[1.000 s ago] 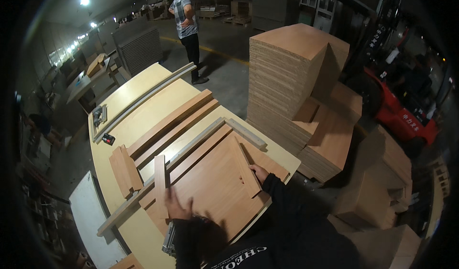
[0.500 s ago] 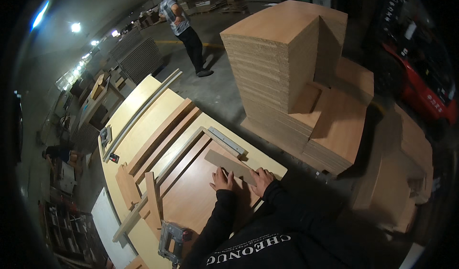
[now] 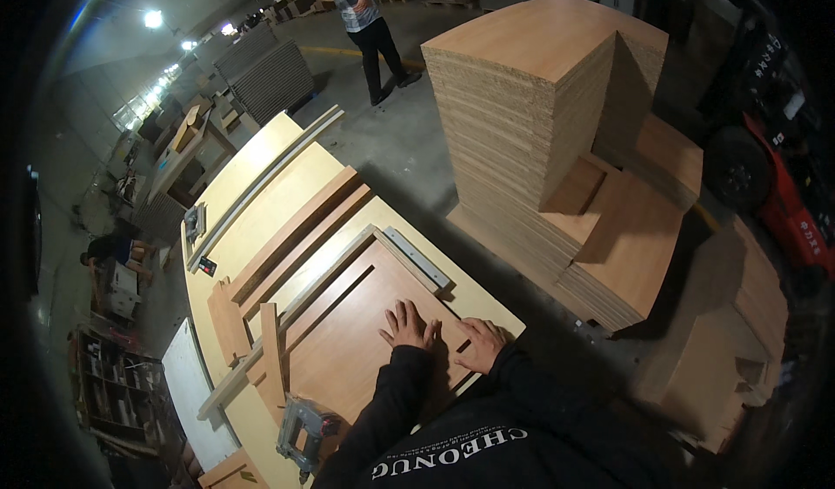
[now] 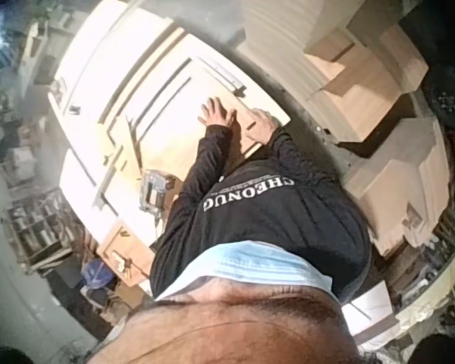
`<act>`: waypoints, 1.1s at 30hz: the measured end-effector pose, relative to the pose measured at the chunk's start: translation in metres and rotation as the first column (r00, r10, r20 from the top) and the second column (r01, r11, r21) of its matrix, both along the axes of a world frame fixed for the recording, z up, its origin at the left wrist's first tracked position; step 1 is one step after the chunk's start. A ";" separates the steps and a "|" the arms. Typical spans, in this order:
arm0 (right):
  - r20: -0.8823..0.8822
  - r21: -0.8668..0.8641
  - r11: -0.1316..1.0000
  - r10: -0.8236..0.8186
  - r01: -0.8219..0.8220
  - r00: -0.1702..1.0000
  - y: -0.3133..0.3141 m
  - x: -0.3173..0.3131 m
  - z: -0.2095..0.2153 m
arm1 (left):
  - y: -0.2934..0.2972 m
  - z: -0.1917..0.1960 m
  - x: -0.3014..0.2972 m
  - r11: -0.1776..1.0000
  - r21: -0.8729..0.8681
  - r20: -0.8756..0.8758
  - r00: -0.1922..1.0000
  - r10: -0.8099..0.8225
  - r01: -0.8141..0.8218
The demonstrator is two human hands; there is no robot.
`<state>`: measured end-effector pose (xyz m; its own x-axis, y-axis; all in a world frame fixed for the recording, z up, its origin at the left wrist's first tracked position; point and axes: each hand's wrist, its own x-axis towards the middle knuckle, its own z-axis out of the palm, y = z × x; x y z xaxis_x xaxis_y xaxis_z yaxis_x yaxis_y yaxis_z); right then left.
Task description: The person fastens wooden frame pieces onto a board using a nail gun, taps the edges with a hammer, and stacks the assembled panel. They then position wooden strips onto another board and attach them using the nail gun.
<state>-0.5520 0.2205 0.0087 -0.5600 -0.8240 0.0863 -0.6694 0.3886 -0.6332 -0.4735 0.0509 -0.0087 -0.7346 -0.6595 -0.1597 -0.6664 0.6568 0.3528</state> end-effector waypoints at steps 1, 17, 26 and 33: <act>0.016 0.015 1.000 0.015 -0.015 1.000 0.002 -0.001 0.002 | -0.003 0.000 -0.006 1.000 0.014 -0.015 1.000 -0.010 0.011; -0.123 0.073 0.836 0.549 -0.545 0.826 -0.062 -0.076 -0.013 | -0.051 -0.068 0.006 0.997 0.063 -0.046 0.998 0.046 -0.043; -0.102 0.026 0.754 0.656 -0.657 0.748 -0.051 -0.109 -0.027 | -0.036 -0.055 -0.017 0.998 -0.014 -0.320 0.946 0.049 -0.057; 0.018 0.367 0.693 0.662 -0.620 0.750 -0.067 -0.104 0.020 | -0.039 0.006 -0.051 0.977 -0.052 -0.111 0.973 0.201 -0.208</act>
